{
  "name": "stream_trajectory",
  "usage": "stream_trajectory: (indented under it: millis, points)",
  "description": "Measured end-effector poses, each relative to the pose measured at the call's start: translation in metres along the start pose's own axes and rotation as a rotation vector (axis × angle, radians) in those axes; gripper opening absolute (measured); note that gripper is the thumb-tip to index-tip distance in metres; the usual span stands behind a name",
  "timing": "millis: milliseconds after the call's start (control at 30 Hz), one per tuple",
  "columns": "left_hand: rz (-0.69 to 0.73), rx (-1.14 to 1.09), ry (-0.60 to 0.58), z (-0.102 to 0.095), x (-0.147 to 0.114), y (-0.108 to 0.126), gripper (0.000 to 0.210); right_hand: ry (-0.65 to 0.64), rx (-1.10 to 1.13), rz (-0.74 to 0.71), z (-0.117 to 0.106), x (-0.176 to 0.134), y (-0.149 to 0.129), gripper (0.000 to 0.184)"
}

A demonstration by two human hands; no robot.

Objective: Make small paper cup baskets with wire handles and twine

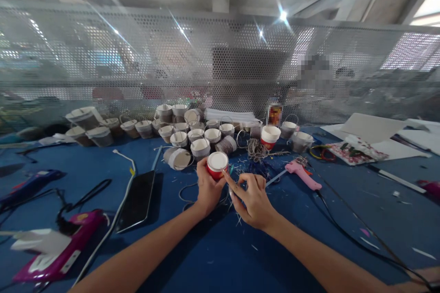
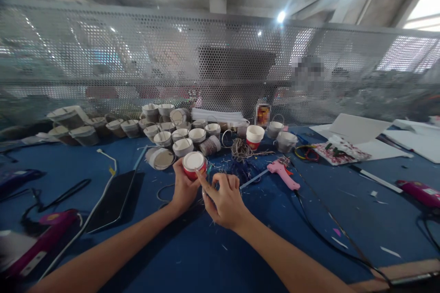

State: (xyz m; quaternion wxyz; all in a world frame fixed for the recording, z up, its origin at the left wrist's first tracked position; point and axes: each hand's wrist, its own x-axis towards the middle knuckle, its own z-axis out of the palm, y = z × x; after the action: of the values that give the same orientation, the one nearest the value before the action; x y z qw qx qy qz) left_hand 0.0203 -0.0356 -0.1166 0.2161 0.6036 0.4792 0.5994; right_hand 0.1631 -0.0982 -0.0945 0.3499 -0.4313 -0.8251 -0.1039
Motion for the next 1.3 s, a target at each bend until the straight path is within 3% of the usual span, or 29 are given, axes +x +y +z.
stream_trajectory:
  millis: [133, 300, 433, 600, 767, 967, 1133, 1300]
  points:
    - [-0.021, 0.012, -0.001, 0.001, 0.001, -0.003, 0.062, 0.097, -0.09, -0.114, -0.003, -0.001, -0.003, 0.061]
    - [-0.051, -0.029, -0.034, 0.0, 0.001, 0.002, 0.059, 0.067, -0.179, 0.006, -0.003, 0.003, -0.006, 0.06]
    - [-0.073, -0.064, -0.064, -0.002, 0.0, 0.006, 0.059, 0.045, -0.213, 0.017, -0.002, 0.003, -0.003, 0.056]
    - [-0.075, -0.1, -0.118, -0.001, 0.0, 0.007, 0.058, 0.192, -0.094, 0.019, -0.005, -0.002, 0.008, 0.06]
    - [-0.201, -0.393, -0.31, -0.001, 0.003, 0.003, 0.054, 0.34, 0.14, 0.133, -0.006, 0.001, 0.029, 0.051]
    - [-0.412, -0.734, -0.52, -0.004, 0.001, -0.005, 0.065, 0.262, 0.187, 0.291, 0.006, 0.005, 0.036, 0.048]
    - [-0.474, -0.769, -0.529, -0.003, 0.002, -0.004, 0.071, 0.229, 0.276, 0.354, 0.013, 0.003, 0.031, 0.053]
    - [-0.443, -0.735, -0.553, -0.002, 0.004, -0.003, 0.064, 0.18, 0.389, 0.407, 0.012, 0.004, 0.031, 0.03]
